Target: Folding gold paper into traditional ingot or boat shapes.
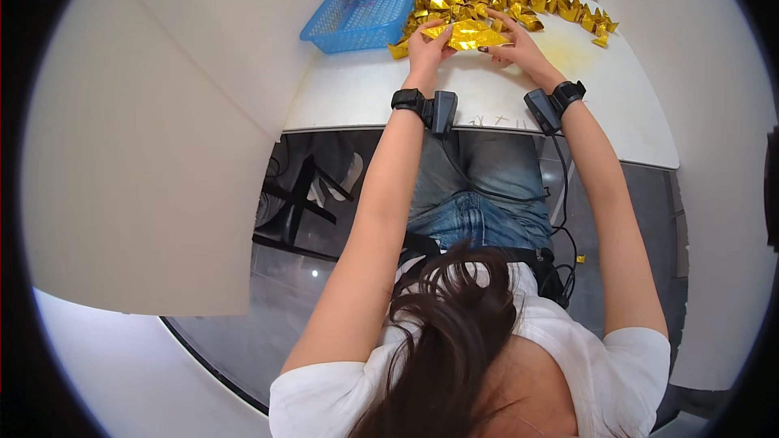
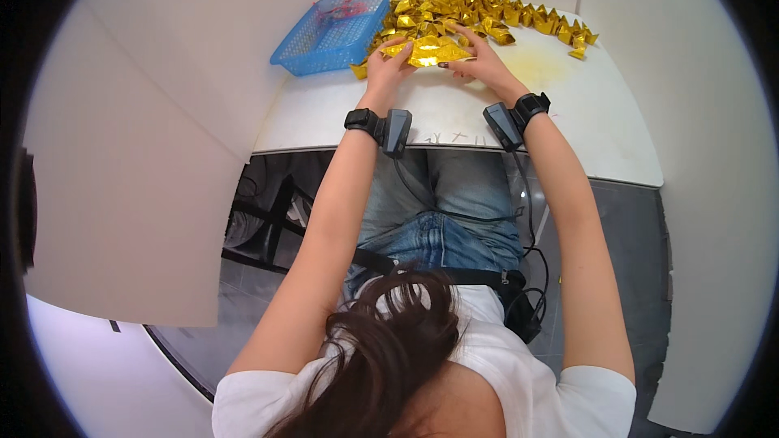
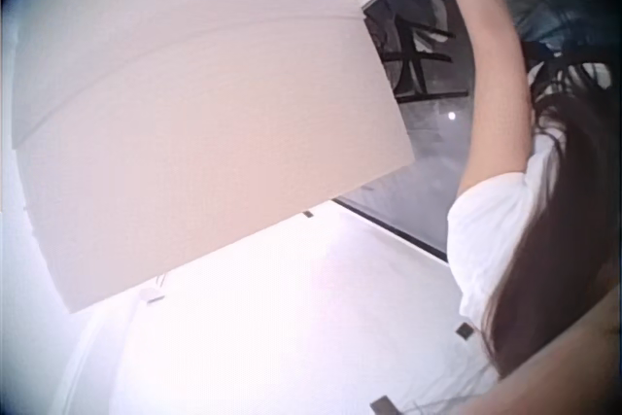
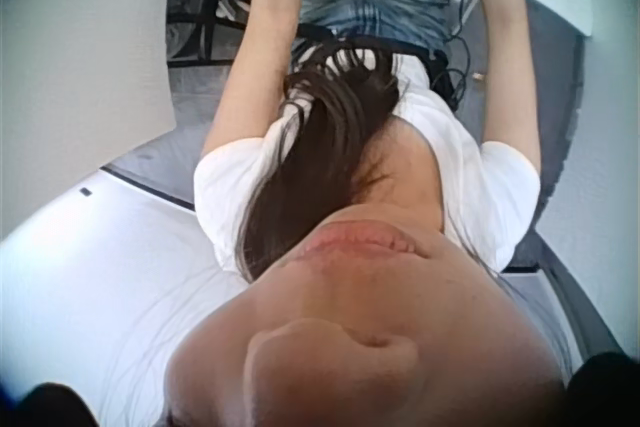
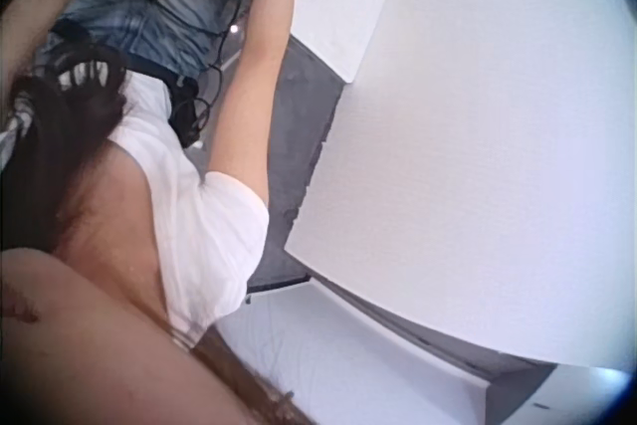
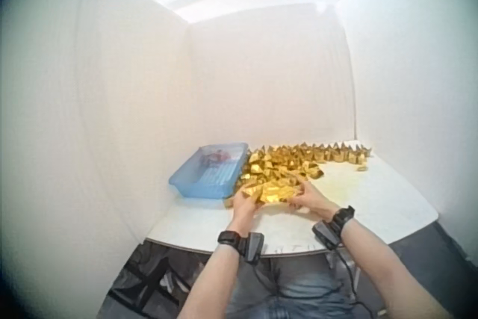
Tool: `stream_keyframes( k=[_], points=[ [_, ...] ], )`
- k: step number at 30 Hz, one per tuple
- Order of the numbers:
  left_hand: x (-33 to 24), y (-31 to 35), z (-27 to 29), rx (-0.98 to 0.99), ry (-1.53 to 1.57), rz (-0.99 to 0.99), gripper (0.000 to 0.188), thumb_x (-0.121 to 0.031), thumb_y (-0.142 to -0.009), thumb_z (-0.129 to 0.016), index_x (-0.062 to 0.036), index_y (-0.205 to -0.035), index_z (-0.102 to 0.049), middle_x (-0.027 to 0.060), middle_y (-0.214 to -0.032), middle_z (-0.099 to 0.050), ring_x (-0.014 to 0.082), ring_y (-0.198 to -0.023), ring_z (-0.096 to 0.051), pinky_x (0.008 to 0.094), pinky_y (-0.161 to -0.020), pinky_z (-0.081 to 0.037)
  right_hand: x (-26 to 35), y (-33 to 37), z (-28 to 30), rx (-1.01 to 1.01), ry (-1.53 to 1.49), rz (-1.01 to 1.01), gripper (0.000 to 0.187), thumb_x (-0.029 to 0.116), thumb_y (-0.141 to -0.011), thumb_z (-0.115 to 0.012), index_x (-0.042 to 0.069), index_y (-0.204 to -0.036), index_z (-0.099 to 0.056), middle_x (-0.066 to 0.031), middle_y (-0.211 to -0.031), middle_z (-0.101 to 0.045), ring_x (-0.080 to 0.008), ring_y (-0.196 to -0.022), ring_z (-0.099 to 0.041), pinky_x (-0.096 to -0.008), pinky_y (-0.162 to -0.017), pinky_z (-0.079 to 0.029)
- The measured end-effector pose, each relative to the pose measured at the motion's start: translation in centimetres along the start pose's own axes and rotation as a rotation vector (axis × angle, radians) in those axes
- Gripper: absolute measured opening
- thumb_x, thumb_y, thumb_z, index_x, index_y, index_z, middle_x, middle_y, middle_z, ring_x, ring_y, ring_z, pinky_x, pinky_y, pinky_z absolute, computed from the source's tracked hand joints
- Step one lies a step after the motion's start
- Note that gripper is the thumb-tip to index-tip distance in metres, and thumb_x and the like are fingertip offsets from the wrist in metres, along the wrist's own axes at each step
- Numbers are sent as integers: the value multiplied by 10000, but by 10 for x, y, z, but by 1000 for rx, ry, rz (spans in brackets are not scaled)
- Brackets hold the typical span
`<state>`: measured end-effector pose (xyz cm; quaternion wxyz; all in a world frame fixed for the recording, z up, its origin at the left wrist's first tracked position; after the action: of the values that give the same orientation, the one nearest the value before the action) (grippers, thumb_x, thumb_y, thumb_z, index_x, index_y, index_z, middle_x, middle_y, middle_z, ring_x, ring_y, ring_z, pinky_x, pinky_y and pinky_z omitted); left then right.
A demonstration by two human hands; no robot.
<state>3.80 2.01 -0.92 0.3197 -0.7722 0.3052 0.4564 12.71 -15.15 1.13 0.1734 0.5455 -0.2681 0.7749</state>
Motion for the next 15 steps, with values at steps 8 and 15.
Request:
stream_keyframes(
  k=[8, 15],
  points=[
    [3, -6, -1, 83, 41, -12, 207, -66, -826, -616, 22, -1004, -558, 126, -912, -606, 217, -771, -637, 330, -634, -590, 4, -3, -1, 17, -44, 166, 656, -2, -701, -652, 157, -1305, -452, -108, -1214, -510, -93, -732, -599, -228, -675, -489],
    [4, -7, -2, 136, -15, 48, 206, -87, -844, -602, -2, -1029, -571, 110, -991, -597, 229, -874, -627, 321, -714, -569, 3, -4, -3, 61, -2, 26, 526, 25, -781, -591, 168, -1278, -491, -16, -1050, -591, -53, -713, -565, -182, -649, -466]
  ],
)
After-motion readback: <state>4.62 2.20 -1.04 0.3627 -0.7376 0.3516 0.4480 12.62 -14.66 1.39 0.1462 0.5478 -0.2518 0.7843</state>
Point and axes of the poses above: each hand's wrist, its own y-axis away from the middle knuckle, its own z-axis out of the back of the hand, x = y × z, the point moved 3 cm from there along -y, towards the middle knuckle
